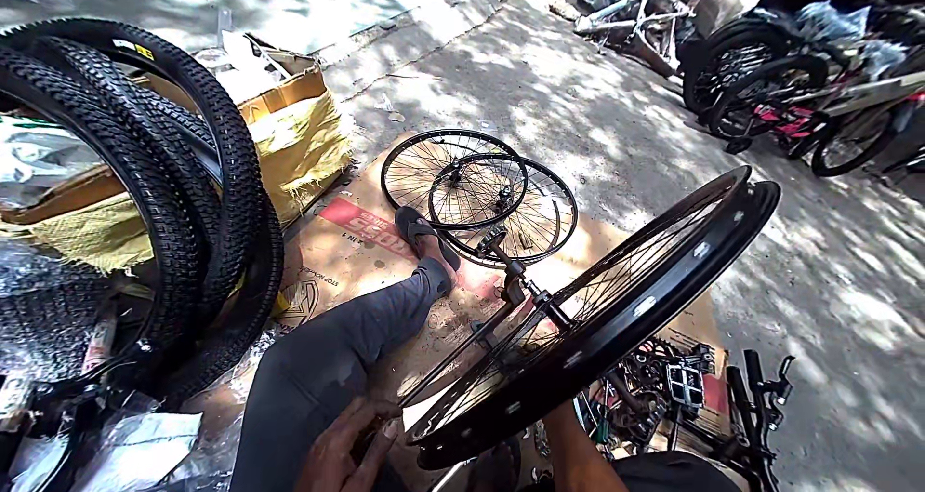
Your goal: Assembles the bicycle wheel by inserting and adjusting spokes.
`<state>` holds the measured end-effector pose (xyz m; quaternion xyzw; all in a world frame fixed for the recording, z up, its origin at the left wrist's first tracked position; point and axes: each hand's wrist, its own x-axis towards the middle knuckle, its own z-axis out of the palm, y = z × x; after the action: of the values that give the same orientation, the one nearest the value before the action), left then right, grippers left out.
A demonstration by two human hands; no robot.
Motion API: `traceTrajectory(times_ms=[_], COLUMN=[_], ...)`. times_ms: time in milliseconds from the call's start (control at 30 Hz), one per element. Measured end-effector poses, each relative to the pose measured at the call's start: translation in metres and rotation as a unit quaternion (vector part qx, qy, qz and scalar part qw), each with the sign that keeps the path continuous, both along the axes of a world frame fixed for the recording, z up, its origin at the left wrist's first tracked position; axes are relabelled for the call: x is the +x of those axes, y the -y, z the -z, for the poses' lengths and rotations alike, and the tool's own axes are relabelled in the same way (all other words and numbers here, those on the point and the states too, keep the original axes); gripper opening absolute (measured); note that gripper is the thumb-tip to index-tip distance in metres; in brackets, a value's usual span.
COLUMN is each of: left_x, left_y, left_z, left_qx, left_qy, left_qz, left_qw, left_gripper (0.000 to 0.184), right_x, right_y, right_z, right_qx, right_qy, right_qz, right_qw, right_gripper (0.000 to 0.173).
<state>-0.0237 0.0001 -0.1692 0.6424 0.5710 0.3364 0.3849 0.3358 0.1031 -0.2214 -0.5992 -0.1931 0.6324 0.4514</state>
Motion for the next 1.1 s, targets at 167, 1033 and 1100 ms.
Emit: traceTrajectory(times_ms=[167, 1033, 1100], left_x=[0.001, 0.02, 0.02], left_y=[0.002, 0.001, 0.001], left_z=[-0.016, -0.038, -0.038], left_qx=[0.051, 0.123, 0.123], left_qy=[0.058, -0.065, -0.064], left_qz=[0.075, 0.074, 0.074], left_qw=[0.994, 0.987, 0.988], left_gripper=[0.065, 0.046, 0.045], right_x=[-0.019, 0.003, 0.003], right_y=[-0.031, -0.039, -0.039], right_z=[0.017, 0.089, 0.088], right_qx=[-0.107, -0.086, -0.092], right_qy=[0.051, -0.005, -0.003], right_qz=[0.129, 0.169, 0.167], right_qw=[0.985, 0.982, 0.982], right_gripper=[0.034, 0.037, 0.036])
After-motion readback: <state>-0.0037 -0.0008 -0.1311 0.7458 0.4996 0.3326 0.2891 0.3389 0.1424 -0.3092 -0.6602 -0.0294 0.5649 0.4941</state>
